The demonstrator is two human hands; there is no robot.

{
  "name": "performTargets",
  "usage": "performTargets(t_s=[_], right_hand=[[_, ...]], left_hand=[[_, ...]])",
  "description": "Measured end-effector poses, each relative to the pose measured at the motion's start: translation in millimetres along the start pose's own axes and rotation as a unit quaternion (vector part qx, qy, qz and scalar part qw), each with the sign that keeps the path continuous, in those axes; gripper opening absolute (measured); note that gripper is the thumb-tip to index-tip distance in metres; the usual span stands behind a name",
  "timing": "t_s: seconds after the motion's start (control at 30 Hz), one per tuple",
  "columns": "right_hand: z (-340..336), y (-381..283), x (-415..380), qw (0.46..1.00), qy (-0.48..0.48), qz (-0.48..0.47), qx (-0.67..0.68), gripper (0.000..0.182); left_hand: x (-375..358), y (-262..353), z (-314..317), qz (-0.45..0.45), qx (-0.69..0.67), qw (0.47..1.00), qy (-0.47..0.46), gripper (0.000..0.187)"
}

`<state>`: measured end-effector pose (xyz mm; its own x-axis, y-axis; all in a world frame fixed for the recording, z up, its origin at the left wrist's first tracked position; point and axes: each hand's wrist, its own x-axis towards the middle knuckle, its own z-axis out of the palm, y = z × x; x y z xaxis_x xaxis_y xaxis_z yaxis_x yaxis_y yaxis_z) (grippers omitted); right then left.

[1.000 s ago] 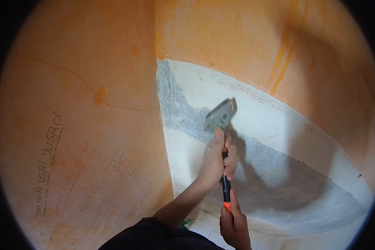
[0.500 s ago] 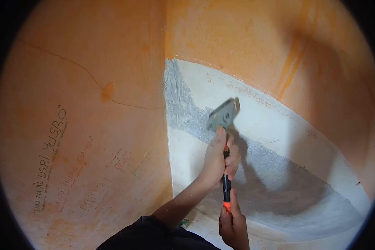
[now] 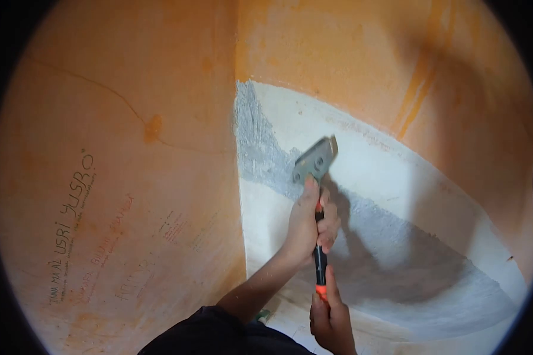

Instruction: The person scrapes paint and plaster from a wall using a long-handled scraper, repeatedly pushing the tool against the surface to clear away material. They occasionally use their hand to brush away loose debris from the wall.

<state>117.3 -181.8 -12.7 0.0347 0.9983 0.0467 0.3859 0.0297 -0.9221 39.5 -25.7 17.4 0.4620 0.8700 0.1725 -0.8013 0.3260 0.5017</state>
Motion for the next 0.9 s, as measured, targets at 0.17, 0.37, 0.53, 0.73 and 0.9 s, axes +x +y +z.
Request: performTargets(t_s=[0.17, 0.37, 0.53, 0.73, 0.9], right_hand=[[2.3, -6.2, 5.3, 1.0, 0.026, -0.001, 0.008, 0.059], [10.3, 13.0, 7.0, 1.0, 0.02, -0.013, -0.007, 0.061], [12.3, 11.0, -1.2, 1.0, 0.011, 0.012, 0.011, 0.062], [21.1, 10.6, 4.6, 1.0, 0.013, -0.01, -0.007, 0.061], [21.6, 6.2, 14.0, 0.998, 0.045, -0.048, -0.025, 0.059]], left_hand=[[8.4, 5.5, 1.4, 0.045, 0.027, 0.999, 0.009, 0.047], [12.2, 7.6, -6.5, 0.07, 0.062, 0.996, -0.001, 0.046], [9.6, 7.8, -9.1, 0.047, 0.055, 0.997, 0.005, 0.046], [3.2, 12.4, -8.8, 0.033, 0.06, 0.997, 0.02, 0.045], [11.1, 15.2, -11.7, 0.043, 0.073, 0.996, 0.004, 0.047]])
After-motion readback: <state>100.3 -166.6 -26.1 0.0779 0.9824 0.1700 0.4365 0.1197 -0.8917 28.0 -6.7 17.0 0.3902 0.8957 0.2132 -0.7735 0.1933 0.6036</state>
